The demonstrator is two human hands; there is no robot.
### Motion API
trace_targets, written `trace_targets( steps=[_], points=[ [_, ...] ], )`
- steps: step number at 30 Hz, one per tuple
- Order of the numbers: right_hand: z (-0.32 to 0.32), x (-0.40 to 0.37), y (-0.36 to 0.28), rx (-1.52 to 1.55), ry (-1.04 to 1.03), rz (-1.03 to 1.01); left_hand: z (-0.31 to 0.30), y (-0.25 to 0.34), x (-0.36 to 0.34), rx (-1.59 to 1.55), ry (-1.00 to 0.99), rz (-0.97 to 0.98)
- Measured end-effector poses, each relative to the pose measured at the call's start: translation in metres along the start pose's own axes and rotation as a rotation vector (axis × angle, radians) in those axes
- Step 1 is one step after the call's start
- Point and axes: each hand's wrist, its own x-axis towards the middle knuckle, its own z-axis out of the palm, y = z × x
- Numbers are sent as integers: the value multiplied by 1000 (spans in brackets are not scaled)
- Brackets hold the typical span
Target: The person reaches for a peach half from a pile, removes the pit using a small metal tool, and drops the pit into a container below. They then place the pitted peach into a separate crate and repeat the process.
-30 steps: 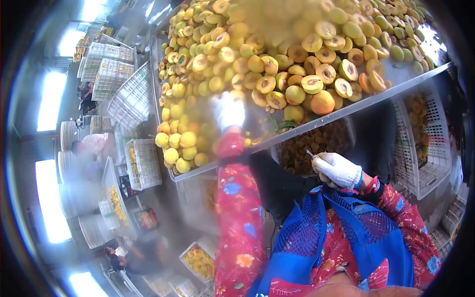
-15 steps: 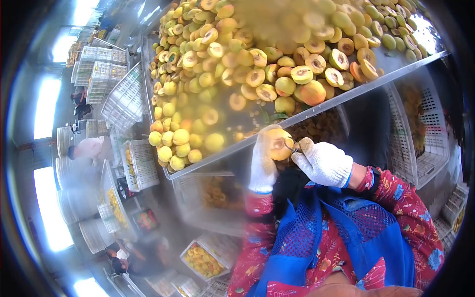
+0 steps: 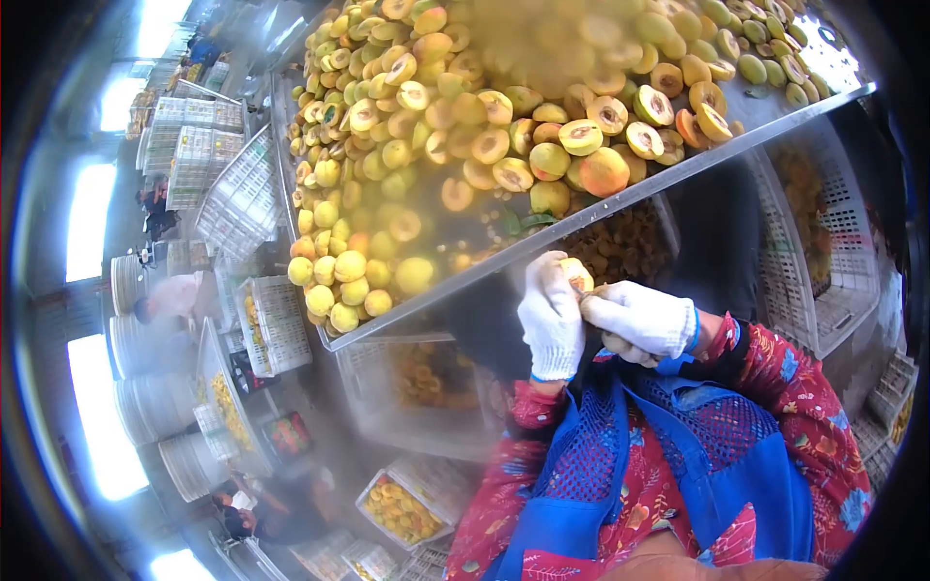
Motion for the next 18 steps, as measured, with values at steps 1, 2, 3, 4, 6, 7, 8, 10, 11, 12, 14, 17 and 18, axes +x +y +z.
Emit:
trace_targets(
  steps=[1, 2, 3, 4, 6, 7, 8, 10, 11, 12, 14, 17, 18],
  points=[
    [-8, 2, 7, 161, -80, 19, 0, 4, -2, 18, -25, 8],
    [-13, 4, 11, 322, -162, 38, 2, -8, -2, 10, -62, 78],
    [-15, 2, 14, 563, -256, 82, 2, -18, -2, -45, -94, 101],
    [-22, 9, 25, 742, -380, 147, 3, -27, -3, -100, -127, 122],
    [-24, 14, 34, 964, -527, 196, 4, -37, -2, -294, -191, 47],
    [-25, 17, 39, 1042, -569, 210, 6, -37, -4, -428, -220, -56],
    [-26, 19, 44, 1120, -610, 223, 9, -37, -4, -563, -251, -158],
    [-22, 21, 45, 1184, -722, 141, 16, -51, -5, -793, -165, -328],
    [-16, 21, 44, 1174, -791, 48, 16, -54, -6, -928, -112, -470],
    [-13, 21, 40, 1157, -859, -40, 18, -57, -7, -1068, -52, -609],
    [-14, 23, 28, 1073, -724, -9, -20, -46, -14, -663, -34, -541],
    [-30, 16, 19, 695, -307, 52, -92, -37, -16, 334, 15, -255],
    [-29, 11, 17, 523, -158, 40, -118, -35, -18, 736, -23, -248]
  ],
)
